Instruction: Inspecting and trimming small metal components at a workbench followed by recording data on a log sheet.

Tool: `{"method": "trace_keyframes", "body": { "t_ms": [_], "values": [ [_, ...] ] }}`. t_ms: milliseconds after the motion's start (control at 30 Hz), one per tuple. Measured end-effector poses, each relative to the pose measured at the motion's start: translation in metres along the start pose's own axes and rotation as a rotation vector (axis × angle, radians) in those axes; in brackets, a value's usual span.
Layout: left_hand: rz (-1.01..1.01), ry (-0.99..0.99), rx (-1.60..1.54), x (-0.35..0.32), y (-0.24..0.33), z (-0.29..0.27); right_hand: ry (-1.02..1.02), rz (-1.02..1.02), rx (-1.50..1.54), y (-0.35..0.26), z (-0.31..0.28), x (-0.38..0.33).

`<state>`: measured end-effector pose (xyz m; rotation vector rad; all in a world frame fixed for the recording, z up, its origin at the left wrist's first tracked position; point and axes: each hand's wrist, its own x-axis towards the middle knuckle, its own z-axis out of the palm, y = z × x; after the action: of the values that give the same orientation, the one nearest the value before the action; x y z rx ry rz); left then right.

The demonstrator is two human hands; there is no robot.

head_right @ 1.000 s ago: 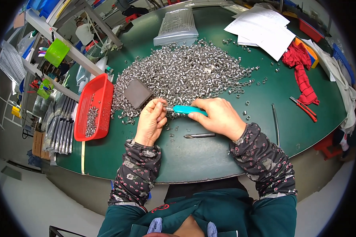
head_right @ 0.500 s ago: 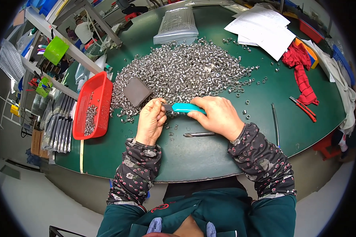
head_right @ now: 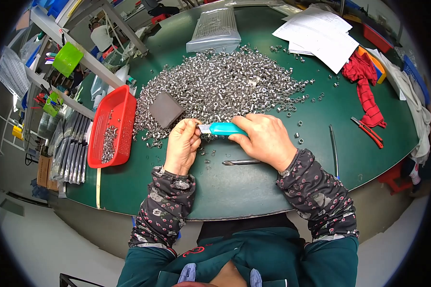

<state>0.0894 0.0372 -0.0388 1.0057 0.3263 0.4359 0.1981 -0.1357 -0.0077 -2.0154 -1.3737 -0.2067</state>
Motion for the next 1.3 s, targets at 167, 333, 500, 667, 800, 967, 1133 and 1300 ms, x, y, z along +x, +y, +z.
{"method": "trace_keyframes", "body": {
  "t_ms": [167,333,500,667,800,967,1133,1300],
  "values": [
    [0.005,0.019,0.034,0.000,0.000,0.000,0.009,-0.024,-0.023,0.000,-0.001,0.000],
    [-0.001,0.012,0.091,0.000,0.002,0.001,0.009,-0.073,-0.052,0.002,-0.002,0.001],
    [0.001,0.017,0.125,0.000,0.002,0.001,0.020,-0.092,-0.071,0.002,-0.002,0.001],
    [-0.009,0.013,0.155,-0.001,0.005,0.001,0.019,-0.084,-0.100,0.000,-0.003,0.002],
    [-0.050,0.003,0.202,0.000,0.007,-0.001,0.021,-0.111,-0.114,0.001,-0.004,0.002],
    [-0.119,-0.049,0.235,0.002,0.013,-0.007,0.024,-0.146,-0.110,0.002,-0.004,0.002],
    [-0.185,-0.098,0.285,0.003,0.016,-0.010,0.005,-0.179,-0.115,0.002,-0.006,0.002],
    [-0.224,-0.127,0.304,0.003,0.020,-0.011,0.003,-0.235,-0.149,0.004,-0.009,0.003]
  ]
}}
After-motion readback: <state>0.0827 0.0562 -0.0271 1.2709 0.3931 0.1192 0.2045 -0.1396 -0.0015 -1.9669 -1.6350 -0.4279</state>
